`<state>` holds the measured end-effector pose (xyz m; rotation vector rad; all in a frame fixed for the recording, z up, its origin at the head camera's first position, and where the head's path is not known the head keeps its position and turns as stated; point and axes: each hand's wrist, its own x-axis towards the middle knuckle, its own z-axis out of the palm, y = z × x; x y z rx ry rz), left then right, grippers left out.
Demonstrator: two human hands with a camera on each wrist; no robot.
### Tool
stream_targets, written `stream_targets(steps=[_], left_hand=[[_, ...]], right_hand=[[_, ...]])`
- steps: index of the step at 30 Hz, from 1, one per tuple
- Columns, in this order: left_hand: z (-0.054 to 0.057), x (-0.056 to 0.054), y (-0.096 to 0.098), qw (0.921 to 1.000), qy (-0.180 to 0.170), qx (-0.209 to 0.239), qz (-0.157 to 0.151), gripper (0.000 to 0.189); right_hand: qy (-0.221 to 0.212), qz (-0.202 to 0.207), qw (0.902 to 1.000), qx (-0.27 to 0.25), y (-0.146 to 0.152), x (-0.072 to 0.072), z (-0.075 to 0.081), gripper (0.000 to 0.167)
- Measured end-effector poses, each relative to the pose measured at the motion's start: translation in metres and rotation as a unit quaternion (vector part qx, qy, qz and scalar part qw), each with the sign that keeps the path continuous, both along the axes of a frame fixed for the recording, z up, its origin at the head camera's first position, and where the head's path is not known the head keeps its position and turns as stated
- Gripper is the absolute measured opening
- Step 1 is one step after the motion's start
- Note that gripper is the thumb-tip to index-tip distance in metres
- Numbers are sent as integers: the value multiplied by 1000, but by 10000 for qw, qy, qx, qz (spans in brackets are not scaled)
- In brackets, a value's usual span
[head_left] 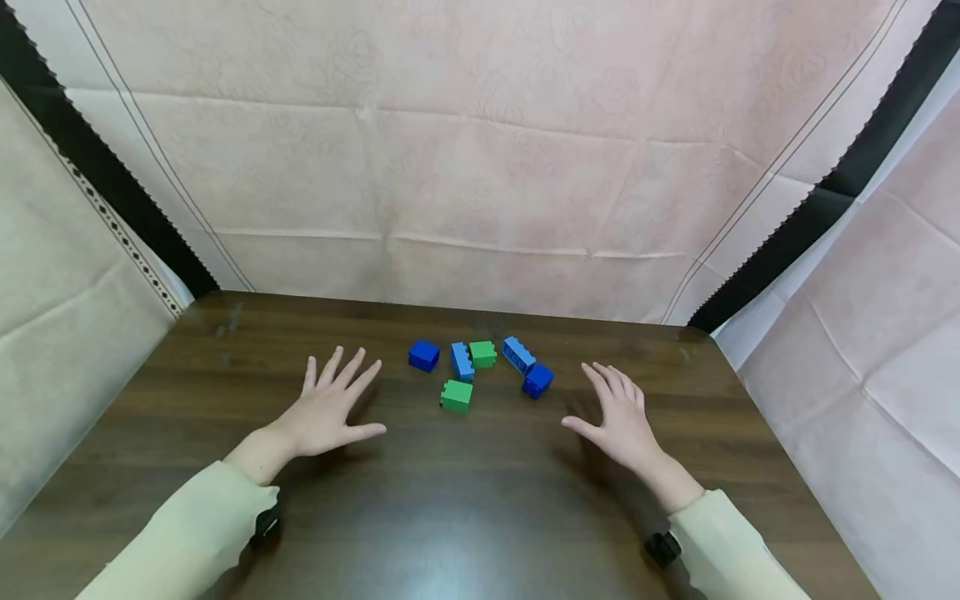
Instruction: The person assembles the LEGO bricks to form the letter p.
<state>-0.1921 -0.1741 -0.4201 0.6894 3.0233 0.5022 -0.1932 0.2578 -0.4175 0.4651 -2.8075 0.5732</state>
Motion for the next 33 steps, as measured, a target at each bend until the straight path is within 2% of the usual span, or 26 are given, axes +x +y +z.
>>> stream_targets(steps=[6,9,15,18,25,29,33], left_hand=[[3,-14,-3,9996,-97,194,158,91],[5,-22,-2,9992,-242,211,246,92],[6,-41,3,9985,-218,94,493,94],[6,-49,8,9978,-267,106,594,95],[2,-69,21,9960,-533,87,719,96],[0,-78,29,9946,-657,114,799,95],[-1,-85,34,9926,-842,243,843,96]], right_hand=[[138,160,9973,-703,-18,-5,8,79],[-12,236,9951,-957,-30,-8,12,78],[-555,447,9885,-1337,-57,-17,14,77],[-861,549,9857,-1337,-71,-22,13,78],[-1465,725,9816,-986,-102,-34,11,79],[-1616,750,9780,-1083,-116,-39,9,75],[-1845,777,9701,-1376,-126,-43,3,75]])
